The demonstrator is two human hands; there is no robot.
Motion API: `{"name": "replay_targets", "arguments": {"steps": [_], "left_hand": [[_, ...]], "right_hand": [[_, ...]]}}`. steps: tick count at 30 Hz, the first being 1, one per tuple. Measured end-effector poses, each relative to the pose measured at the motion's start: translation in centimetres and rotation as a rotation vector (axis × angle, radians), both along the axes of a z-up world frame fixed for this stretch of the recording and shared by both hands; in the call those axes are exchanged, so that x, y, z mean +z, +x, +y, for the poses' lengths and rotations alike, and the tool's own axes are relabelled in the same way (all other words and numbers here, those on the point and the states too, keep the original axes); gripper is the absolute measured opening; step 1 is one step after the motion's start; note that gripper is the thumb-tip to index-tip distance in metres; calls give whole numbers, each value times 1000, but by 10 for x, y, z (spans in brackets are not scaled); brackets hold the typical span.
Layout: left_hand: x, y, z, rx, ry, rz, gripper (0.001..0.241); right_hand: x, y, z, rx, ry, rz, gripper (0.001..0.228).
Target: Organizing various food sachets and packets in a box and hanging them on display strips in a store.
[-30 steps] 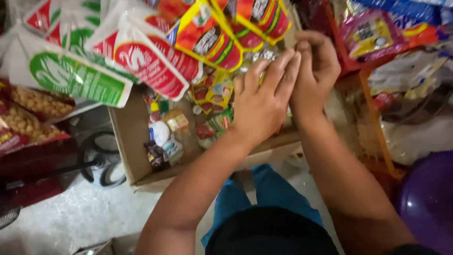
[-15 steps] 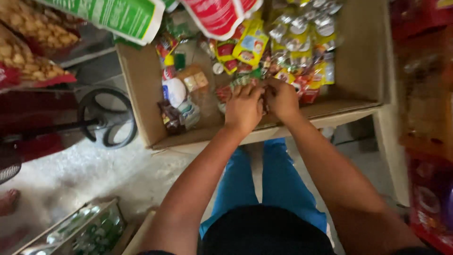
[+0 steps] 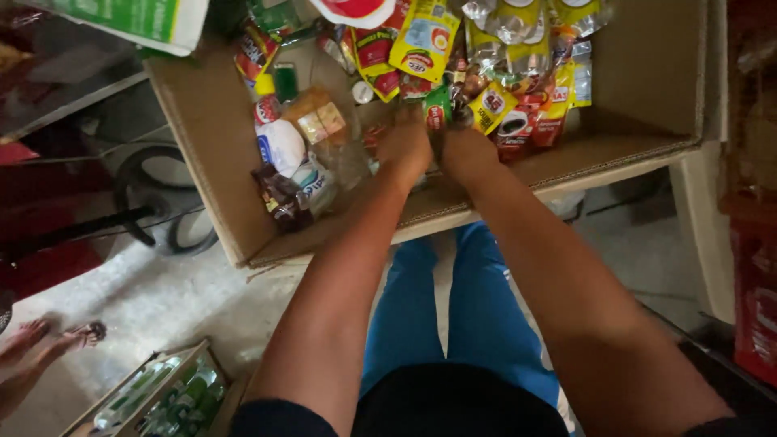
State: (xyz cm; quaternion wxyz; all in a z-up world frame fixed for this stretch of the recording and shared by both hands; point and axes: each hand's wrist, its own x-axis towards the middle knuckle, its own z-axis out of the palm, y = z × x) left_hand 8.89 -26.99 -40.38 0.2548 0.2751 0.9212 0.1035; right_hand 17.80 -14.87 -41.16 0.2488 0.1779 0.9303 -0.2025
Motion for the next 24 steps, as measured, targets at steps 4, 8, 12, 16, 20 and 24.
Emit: {"name": "replay_targets", "arguments": {"steps": [4,8,12,16,20,24], "left_hand": [[-37,-12,2,45,202,28,63],[-50,-17,-4,-14,359,113,73],[3,-22,-7,22,-36,16,55],[7,-19,-22,-124,-31,95,35],[12,-17,-35,-2,43,-55,38],[2,-15,-51,73,105,-69,40]], "right_hand": [[-2,1,-3,46,24,54,26],[-6,0,-3,-15,-18,81,32],[4,2,-7,-37,-60,51,35],[-5,1,-5,-35,-126,142,31],[-6,2,-5,-148,-192,179,33],[36,-5,-5,-214,-224,298,49]]}}
